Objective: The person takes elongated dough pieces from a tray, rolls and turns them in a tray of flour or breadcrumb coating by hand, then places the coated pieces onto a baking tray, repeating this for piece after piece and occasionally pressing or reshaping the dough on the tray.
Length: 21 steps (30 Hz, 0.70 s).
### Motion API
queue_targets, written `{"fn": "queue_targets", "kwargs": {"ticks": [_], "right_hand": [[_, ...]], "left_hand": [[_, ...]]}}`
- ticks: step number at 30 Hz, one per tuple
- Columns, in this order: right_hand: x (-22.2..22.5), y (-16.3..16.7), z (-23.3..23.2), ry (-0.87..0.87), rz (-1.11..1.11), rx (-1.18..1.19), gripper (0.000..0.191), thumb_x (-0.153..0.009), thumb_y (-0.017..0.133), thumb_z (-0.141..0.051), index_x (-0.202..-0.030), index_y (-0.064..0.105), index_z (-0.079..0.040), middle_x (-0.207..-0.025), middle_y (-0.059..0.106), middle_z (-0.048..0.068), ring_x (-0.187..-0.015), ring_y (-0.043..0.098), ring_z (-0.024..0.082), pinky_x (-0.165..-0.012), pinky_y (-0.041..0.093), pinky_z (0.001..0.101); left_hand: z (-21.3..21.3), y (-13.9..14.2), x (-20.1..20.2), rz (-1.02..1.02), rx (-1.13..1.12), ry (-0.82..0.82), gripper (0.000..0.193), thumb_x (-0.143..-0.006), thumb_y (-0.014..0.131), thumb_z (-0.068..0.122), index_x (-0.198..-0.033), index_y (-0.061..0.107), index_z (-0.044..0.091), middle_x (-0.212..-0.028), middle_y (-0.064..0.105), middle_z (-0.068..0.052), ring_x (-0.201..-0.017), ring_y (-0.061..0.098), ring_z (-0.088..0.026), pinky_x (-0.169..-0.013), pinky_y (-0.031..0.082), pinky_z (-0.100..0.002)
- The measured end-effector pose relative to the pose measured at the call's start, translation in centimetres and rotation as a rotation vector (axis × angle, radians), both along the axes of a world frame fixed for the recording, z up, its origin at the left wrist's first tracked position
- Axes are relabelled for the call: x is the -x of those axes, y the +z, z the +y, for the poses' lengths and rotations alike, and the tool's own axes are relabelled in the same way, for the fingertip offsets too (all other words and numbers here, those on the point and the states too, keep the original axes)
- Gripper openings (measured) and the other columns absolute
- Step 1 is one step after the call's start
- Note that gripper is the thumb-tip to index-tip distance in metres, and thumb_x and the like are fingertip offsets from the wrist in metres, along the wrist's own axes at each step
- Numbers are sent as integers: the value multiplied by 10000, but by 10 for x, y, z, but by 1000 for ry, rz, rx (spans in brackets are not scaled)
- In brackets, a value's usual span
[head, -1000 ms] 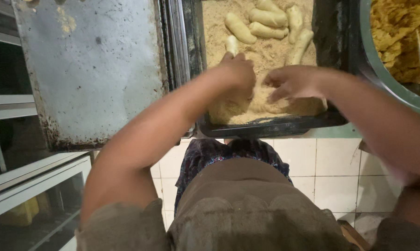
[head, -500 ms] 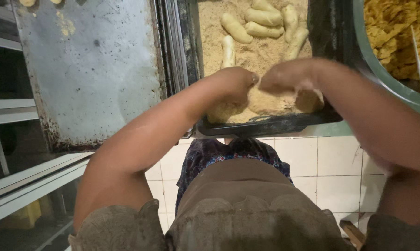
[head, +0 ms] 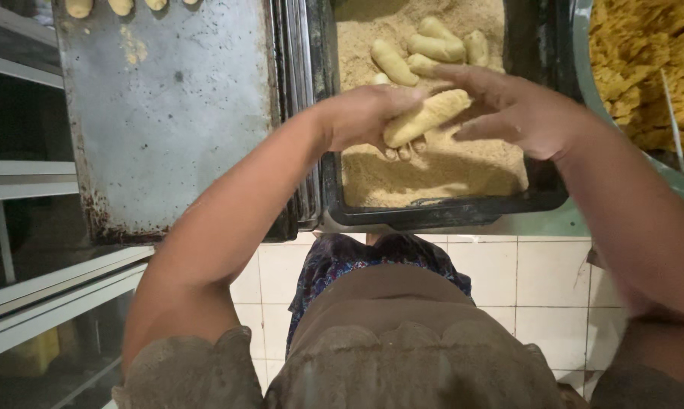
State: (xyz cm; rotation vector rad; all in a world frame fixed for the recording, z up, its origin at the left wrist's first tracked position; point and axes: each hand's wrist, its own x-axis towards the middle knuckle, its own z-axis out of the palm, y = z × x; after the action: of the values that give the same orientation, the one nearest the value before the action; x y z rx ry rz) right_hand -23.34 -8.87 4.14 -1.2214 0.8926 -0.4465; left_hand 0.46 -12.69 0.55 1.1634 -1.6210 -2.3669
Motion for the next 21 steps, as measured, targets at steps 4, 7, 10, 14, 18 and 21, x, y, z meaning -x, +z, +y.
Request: {"fn": "queue_targets", "kwargs": {"ticks": [4, 7, 10, 14, 18, 21], "right_hand": [[0, 5, 4, -151, 439, -40, 544, -883, 755, -125, -1419, 657, -114, -1143, 721, 155, -1000, 672, 212, -893, 551, 345], [3, 11, 6, -152, 522, 29, 529, -887, 767, -99, -1411, 697, -93, -1119, 689, 197, -955, 619, 201, -860, 533, 349], [7, 13, 7, -163, 375, 73, 509, -864, 723, -79, -1370, 676, -74, -1142, 712, 80, -1014, 648, 157, -895, 528, 308], [13, 4, 6, -266, 106, -15, 404, -964, 630, -44, -1368, 633, -44, -1217, 686, 89, -1072, 642, 172, -939, 529, 309], [19, -11, 12, -284, -30, 7, 468, -908, 579, 99, -1353, 619, -41, -1257, 685, 112, -1145, 646, 184, -970, 510, 307], [22, -19, 18, -256, -224, 74, 549, -860, 550, 173, -1354, 620, -54, -1301, 673, 125, -1261, 620, 202, -1020, 491, 323]], "left_hand": [[3, 4, 9, 99, -129, 180, 544, -1047, 302, 420, -1296, 554, 8, -1049, 744, -140, -920, 760, -221, -796, 657, -380], [6, 4, 10, 45, -73, 152, 457, -1040, 403, 316, -1269, 616, -16, -1045, 755, -155, -894, 761, -230, -794, 641, -377], [9, 1, 11, 3, -14, 145, 394, -1023, 532, 245, -1253, 641, -55, -1040, 745, -167, -862, 732, -226, -779, 628, -363], [15, -2, 11, 7, -84, 242, 407, -968, 655, 178, -1253, 603, -109, -1040, 725, -195, -854, 734, -239, -795, 670, -351], [23, -3, 6, 90, -18, 215, 557, -834, 756, 126, -1323, 546, -41, -1149, 720, -175, -972, 749, -238, -854, 632, -339], [30, -2, 4, 27, 93, 174, 621, -798, 810, 92, -1352, 563, -40, -1203, 680, -187, -1044, 698, -270, -920, 599, -367]]}}
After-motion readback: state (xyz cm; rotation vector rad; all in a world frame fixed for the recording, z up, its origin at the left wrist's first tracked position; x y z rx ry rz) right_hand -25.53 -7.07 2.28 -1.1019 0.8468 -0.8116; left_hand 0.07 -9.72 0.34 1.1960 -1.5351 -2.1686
